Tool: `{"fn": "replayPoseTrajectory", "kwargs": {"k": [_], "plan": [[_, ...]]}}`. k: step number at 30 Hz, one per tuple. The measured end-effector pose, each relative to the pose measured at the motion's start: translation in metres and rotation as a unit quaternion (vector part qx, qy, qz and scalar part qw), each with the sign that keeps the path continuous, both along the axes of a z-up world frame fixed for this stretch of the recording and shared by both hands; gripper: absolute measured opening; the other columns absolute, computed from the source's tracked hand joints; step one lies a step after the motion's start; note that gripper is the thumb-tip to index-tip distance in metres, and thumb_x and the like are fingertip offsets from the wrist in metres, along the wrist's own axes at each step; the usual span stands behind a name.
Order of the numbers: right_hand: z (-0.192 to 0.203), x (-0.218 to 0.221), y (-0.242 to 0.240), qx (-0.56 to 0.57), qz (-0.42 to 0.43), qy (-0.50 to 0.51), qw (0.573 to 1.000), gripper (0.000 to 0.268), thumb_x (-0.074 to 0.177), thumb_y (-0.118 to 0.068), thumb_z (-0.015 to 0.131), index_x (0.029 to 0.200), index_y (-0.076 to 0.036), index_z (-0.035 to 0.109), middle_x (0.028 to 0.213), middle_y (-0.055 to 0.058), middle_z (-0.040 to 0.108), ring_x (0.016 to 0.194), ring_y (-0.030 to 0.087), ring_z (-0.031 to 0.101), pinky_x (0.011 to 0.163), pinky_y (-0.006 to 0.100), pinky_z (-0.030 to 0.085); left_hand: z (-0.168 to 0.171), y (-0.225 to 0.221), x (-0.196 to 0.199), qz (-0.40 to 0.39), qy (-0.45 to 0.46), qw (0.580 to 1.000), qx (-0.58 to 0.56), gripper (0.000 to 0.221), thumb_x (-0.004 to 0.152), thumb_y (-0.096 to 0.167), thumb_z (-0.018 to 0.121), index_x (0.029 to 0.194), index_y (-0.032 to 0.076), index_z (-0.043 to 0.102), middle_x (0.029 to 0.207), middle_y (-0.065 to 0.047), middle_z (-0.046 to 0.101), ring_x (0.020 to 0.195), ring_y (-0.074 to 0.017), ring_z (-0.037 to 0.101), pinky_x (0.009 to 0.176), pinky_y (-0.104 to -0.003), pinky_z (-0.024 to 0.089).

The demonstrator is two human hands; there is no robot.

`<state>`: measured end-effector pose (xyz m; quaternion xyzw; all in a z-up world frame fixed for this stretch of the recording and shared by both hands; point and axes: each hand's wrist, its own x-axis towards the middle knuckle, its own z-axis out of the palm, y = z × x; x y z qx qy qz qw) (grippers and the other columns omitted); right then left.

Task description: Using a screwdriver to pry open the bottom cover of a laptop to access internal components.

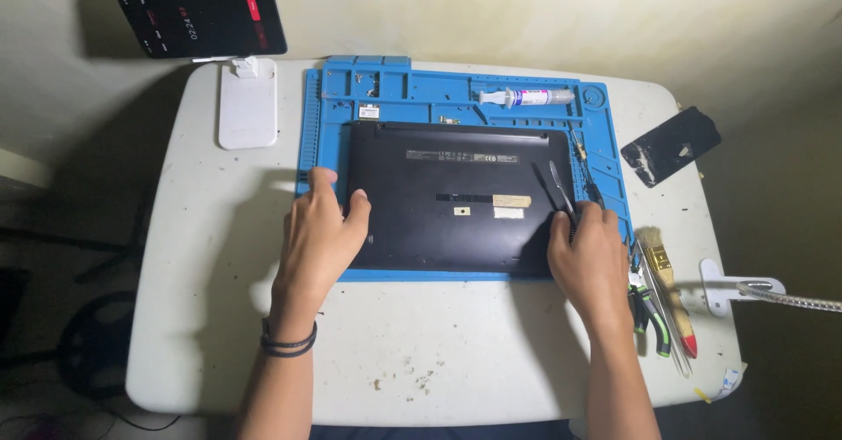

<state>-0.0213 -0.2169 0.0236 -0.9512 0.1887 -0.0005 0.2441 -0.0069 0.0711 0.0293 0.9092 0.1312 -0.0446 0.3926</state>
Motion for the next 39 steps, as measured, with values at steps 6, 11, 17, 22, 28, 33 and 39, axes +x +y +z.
{"fn": "replayPoseTrajectory", "kwargs": {"k": [6, 11, 17, 22, 28, 33, 39], "plan": [[-0.018, 0.018, -0.018, 0.026, -0.007, 0.023, 0.999, 0.056, 0.103, -0.034, 0.060, 0.134, 0.012, 0.061, 0.107, 0.038, 0.067, 0.097, 0.052, 0.071, 0.070, 0.061, 0.055, -0.035, 0.013, 0.015, 0.006, 0.046, 0.999, -0.017, 0.051, 0.098, 0.032, 0.050, 0.132, -0.006, 0.051, 0.102, -0.037, 0.069, 0.092, -0.0471, 0.074, 0.063, -0.051, 0.060], [0.009, 0.014, -0.014, 0.059, -0.008, 0.022, 0.998, 0.062, 0.104, -0.042, 0.060, 0.136, 0.011, 0.059, 0.112, 0.040, 0.068, 0.103, 0.056, 0.068, 0.075, 0.068, 0.051, -0.007, 0.008, 0.009, 0.001, 0.075, 0.996, -0.057, 0.055, 0.101, 0.036, 0.041, 0.145, 0.002, 0.042, 0.131, -0.037, 0.057, 0.118, -0.0476, 0.064, 0.085, -0.058, 0.056], [0.035, -0.001, -0.013, 0.259, -0.012, 0.001, 0.966, 0.041, 0.104, -0.020, 0.055, 0.143, -0.007, 0.055, 0.106, 0.037, 0.068, 0.091, 0.046, 0.065, 0.073, 0.055, 0.054, 0.020, 0.023, -0.002, 0.014, 0.072, 0.970, -0.232, 0.056, 0.094, 0.022, 0.042, 0.148, 0.009, 0.047, 0.089, -0.033, 0.061, 0.063, -0.0330, 0.066, 0.033, -0.032, 0.050], [0.049, -0.004, -0.029, 0.429, -0.053, 0.029, 0.901, 0.029, 0.103, -0.010, 0.043, 0.121, -0.013, 0.065, 0.115, 0.009, 0.068, 0.088, 0.021, 0.063, 0.070, 0.026, 0.042, 0.050, 0.030, -0.007, 0.051, 0.178, 0.935, -0.304, 0.068, 0.082, 0.022, 0.037, 0.144, 0.026, 0.066, 0.071, -0.002, 0.021, 0.051, -0.0207, 0.034, 0.038, -0.031, 0.036], [0.058, 0.000, -0.035, 0.445, 0.010, -0.018, 0.895, 0.041, 0.103, -0.029, 0.047, 0.127, -0.002, 0.066, 0.062, -0.006, 0.023, 0.047, 0.006, 0.018, 0.044, 0.024, 0.009, 0.030, 0.041, -0.014, -0.038, 0.047, 0.934, -0.353, 0.061, 0.090, 0.041, 0.046, 0.140, 0.011, 0.063, 0.050, -0.011, 0.045, 0.046, -0.0235, 0.054, 0.037, -0.031, 0.037], [0.055, 0.011, -0.037, 0.423, -0.019, -0.029, 0.905, 0.052, 0.104, -0.044, 0.042, 0.129, -0.008, 0.069, 0.053, -0.003, 0.025, 0.047, 0.007, 0.014, 0.048, 0.024, 0.012, 0.014, 0.039, -0.014, -0.114, -0.140, 0.950, -0.254, 0.071, 0.073, 0.043, 0.083, 0.135, 0.015, 0.064, 0.059, 0.005, 0.045, 0.057, -0.0030, 0.042, 0.064, -0.018, 0.044], [0.078, 0.015, -0.017, 0.318, -0.062, 0.001, 0.946, 0.051, 0.104, -0.047, 0.034, 0.122, -0.014, 0.069, 0.133, 0.001, 0.063, 0.104, 0.013, 0.050, 0.099, 0.024, 0.043, 0.000, 0.017, -0.003, -0.063, -0.476, 0.877, 0.022, 0.049, 0.087, 0.058, 0.068, 0.111, 0.016, 0.070, 0.104, -0.006, 0.045, 0.100, -0.0228, 0.048, 0.095, -0.036, 0.042]]}}
